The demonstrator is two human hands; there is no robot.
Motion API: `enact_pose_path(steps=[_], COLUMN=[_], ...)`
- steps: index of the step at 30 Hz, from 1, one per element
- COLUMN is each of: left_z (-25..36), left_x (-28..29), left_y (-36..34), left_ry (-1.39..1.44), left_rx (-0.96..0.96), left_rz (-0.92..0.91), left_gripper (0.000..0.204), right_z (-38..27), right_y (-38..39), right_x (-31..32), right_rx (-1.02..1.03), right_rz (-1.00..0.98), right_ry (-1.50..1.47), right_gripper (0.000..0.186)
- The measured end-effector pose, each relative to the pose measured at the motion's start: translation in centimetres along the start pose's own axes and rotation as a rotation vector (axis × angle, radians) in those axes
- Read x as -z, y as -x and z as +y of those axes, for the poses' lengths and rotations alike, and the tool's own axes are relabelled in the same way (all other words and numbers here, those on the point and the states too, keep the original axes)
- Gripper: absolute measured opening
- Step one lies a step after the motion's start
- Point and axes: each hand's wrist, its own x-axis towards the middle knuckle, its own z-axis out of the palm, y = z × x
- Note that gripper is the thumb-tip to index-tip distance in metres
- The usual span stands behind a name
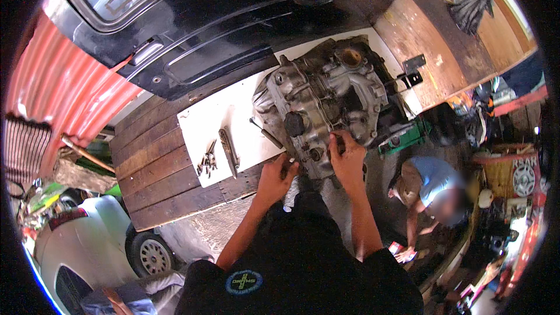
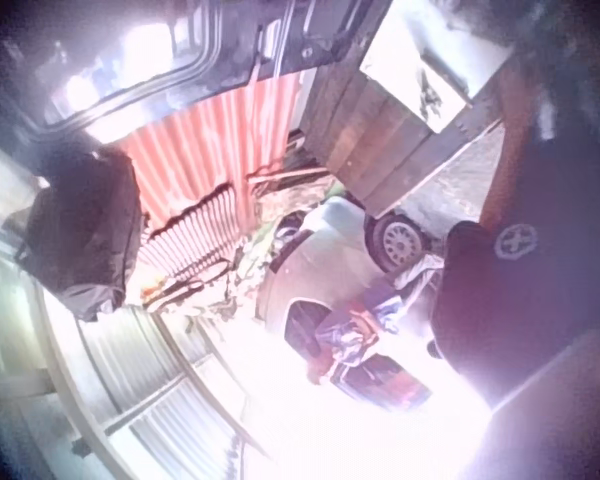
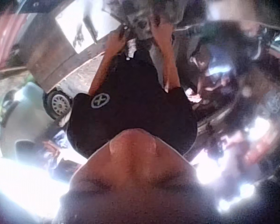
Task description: The person uses a wrench to loosen and remove bolts from a car engine block resting on a wooden workbench. They place the removed bolts on a white sheet beside the engine and continue working on different bolt locations.
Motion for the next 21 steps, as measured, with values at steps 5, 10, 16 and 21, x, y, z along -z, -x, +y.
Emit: enact_pose_path(steps=[5,10,16,21], left_z=[1.6,1.3,2.6,2.3], left_x=[-2.9,-4.7,-6.2,-7.0], left_y=[-0.4,0.4,-0.7,-0.5], left_ry=[0.051,0.157,0.375,0.423], left_rx=[0.142,0.276,0.642,0.584], left_rz=[0.034,0.181,0.156,0.211], left_gripper=[0.026,0.033,0.034,0.035], right_z=[1.0,2.1,2.6,2.6], right_y=[-0.6,-1.4,-1.5,-1.4], right_x=[-0.5,-0.5,-0.1,-0.1], right_rx=[0.144,0.272,0.252,0.316], right_rz=[-0.019,-0.093,-0.203,-0.184], right_ry=[-0.013,-0.077,-0.148,-0.174], right_gripper=[0.01,0.011,0.011,0.009])
